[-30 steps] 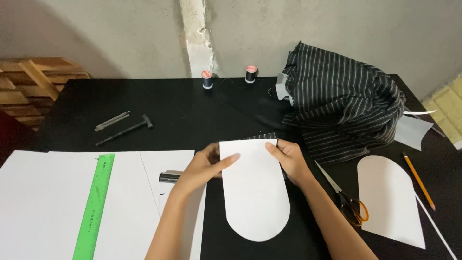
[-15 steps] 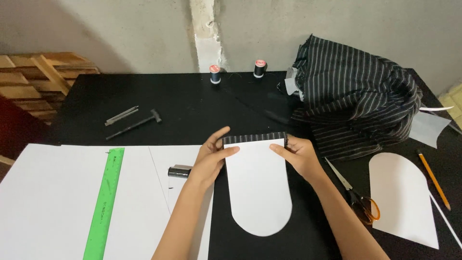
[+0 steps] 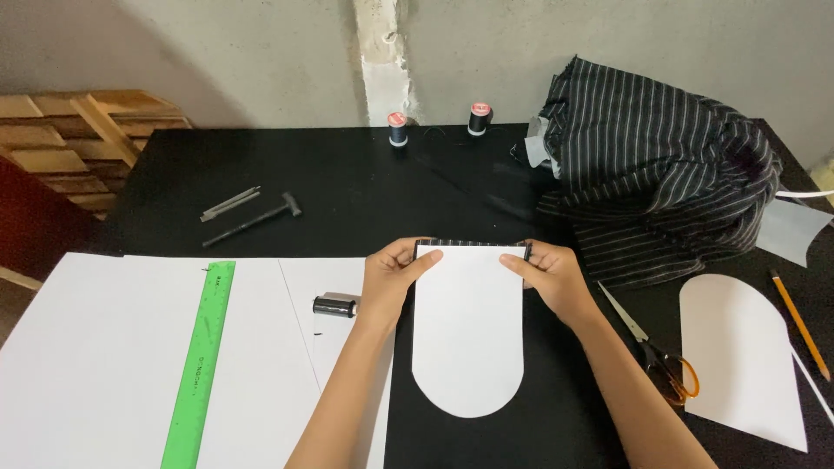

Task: Cutting out a paper template using scissors and preparing thread for a sewing task.

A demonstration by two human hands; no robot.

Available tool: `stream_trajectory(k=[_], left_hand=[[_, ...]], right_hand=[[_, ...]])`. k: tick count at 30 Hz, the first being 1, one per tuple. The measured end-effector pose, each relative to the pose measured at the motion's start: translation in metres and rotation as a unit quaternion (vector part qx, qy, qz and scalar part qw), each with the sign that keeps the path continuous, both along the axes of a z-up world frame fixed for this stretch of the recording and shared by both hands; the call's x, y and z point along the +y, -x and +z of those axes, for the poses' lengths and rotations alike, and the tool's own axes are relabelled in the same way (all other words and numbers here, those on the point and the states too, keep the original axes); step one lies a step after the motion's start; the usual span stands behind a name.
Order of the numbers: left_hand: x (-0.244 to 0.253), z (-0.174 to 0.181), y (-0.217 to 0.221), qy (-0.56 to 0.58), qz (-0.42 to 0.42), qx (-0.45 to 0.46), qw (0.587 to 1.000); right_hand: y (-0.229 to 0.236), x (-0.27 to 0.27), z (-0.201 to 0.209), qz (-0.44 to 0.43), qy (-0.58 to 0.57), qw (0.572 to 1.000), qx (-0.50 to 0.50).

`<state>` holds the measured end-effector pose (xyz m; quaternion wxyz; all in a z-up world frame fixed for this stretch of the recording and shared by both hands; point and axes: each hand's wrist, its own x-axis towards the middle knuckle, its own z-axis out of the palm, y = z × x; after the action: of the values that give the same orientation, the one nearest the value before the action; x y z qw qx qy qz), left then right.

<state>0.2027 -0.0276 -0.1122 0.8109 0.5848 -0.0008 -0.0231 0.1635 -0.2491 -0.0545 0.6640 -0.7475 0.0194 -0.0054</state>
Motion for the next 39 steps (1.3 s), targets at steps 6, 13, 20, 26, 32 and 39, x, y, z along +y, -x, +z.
stream_trajectory(k=[6,13,20,26,32,39], left_hand=[[-0.001,0.005,0.007,-0.023,0.017,0.017,0.999],[-0.008,0.01,0.011,-0.018,0.039,0.042,0.998],[-0.005,-0.023,0.0,-0.013,0.052,0.057,0.997],[-0.004,-0.03,-0.006,-0.015,0.054,0.069,0.996],[-0.004,-0.026,-0.005,-0.013,0.06,0.061,0.996],[-0.003,-0.017,-0.002,-0.011,0.057,0.06,0.997]], right_hand=[[0.002,0.001,-0.002,-0.021,0.009,0.999,-0.026],[-0.009,-0.01,-0.029,-0.038,-0.014,0.999,-0.006],[-0.004,-0.005,-0.017,-0.04,-0.045,0.998,0.004],[-0.001,-0.002,-0.009,-0.039,-0.041,0.998,-0.005],[-0.015,-0.021,-0.043,-0.025,-0.025,0.999,-0.007],[-0.013,-0.018,-0.035,-0.028,-0.032,0.999,-0.002]])
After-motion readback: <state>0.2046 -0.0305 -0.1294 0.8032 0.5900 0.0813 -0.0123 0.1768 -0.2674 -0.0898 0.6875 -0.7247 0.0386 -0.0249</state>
